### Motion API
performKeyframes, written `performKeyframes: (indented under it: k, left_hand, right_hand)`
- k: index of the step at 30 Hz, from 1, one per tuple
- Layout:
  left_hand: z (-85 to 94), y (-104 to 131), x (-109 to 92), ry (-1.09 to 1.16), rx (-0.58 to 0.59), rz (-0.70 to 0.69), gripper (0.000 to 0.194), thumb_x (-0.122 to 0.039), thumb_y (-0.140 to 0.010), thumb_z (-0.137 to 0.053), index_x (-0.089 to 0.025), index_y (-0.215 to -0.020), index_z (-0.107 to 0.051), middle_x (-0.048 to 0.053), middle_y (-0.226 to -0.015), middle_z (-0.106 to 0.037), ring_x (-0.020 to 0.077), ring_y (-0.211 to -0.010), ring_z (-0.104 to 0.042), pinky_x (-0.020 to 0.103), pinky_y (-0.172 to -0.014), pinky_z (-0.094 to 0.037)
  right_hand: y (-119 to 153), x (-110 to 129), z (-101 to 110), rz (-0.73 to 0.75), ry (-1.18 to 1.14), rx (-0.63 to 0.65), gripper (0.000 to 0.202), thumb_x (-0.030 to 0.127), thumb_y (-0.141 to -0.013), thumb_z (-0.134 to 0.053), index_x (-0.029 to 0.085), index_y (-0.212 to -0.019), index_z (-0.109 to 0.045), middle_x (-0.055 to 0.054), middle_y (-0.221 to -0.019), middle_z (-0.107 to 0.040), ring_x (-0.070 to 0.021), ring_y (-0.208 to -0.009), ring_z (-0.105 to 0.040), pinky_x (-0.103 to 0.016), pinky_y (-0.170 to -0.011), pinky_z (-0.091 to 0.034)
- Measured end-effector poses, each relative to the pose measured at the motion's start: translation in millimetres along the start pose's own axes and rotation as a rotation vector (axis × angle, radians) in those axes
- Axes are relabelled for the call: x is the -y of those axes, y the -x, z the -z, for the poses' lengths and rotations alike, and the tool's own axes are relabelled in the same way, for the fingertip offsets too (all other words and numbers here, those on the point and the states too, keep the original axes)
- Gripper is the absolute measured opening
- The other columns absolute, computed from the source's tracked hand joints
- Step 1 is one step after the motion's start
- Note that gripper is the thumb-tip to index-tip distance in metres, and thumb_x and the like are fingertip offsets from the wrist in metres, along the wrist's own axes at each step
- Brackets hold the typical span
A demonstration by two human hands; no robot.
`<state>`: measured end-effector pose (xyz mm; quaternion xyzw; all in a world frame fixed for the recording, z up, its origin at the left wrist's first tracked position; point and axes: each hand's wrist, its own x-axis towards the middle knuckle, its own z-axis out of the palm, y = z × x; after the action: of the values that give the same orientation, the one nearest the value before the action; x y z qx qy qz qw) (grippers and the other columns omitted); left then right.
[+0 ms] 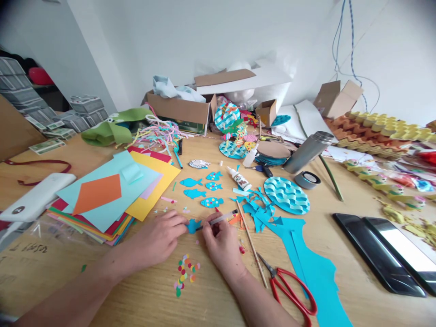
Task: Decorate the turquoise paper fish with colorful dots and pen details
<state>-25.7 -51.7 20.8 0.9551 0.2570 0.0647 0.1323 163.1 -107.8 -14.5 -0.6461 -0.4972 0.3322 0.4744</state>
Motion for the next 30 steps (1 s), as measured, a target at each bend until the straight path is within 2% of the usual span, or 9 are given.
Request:
performKeyframes:
  k: [10,16,20,25,30]
  left_hand:
    - [0.5,0.0,-0.7,-0.016,-0.007,-0.003,0.027,0.0,-0.084,-0.045,-0.016,-0.093,-0.065,0.006,-0.109,-0.066,0.0221,-0.108,-0.057,0.037,-0.098,-0.048]
    - [-0.7,-1.0,-0.4,0.004,-0.019,0.003,0.026,-0.001,-0.087,-0.047,-0.016,-0.095,-0.067,0.006,-0.105,-0.066,0.022,-0.104,-0.059,0.035,-0.094,-0.049]
    - [-2.3,-0.1,1.3,-0.01,-0.077,-0.014,0.024,-0.003,-0.088,-0.049,-0.016,-0.095,-0.068,0.008,-0.112,-0.066,0.0233,-0.109,-0.059,0.038,-0.099,-0.048]
    - [-0.2,-0.3,6.2,0.019,-0.167,-0.004,0.025,0.0,-0.084,-0.051,-0.015,-0.093,-0.069,0.008,-0.115,-0.065,0.0227,-0.113,-0.058,0.04,-0.106,-0.046]
    - [-0.3,-1.3,11.6,0.019,-0.201,0.025,0.026,-0.001,-0.086,-0.051,-0.015,-0.098,-0.069,0.008,-0.109,-0.067,0.0227,-0.108,-0.06,0.04,-0.103,-0.048]
  right_hand:
    - [0.0,-1.9,-0.2,0.002,-0.005,-0.021,0.023,0.041,-0.083,-0.06,0.02,-0.074,-0.055,0.005,-0.053,-0.049,-0.0124,-0.042,-0.047,-0.024,-0.041,-0.035]
    - [6.0,-2.1,2.8,0.136,-0.204,-0.215,0.025,0.042,-0.088,-0.063,0.02,-0.079,-0.056,0.003,-0.058,-0.055,-0.0113,-0.043,-0.049,-0.022,-0.04,-0.037]
    - [11.1,0.1,4.6,0.192,-0.289,-0.272,0.019,0.039,-0.092,-0.063,0.02,-0.093,-0.06,0.002,-0.065,-0.062,-0.0109,-0.047,-0.054,-0.021,-0.041,-0.042]
    - [11.8,3.3,8.8,0.352,-0.249,-0.285,0.017,0.036,-0.099,-0.055,0.021,-0.1,-0.064,0.001,-0.072,-0.064,-0.0116,-0.055,-0.06,-0.024,-0.052,-0.049]
    - [4.4,4.4,19.1,0.443,-0.092,-0.333,0.018,0.035,-0.101,-0.051,0.022,-0.104,-0.063,0.0,-0.074,-0.064,-0.014,-0.065,-0.063,-0.03,-0.066,-0.052]
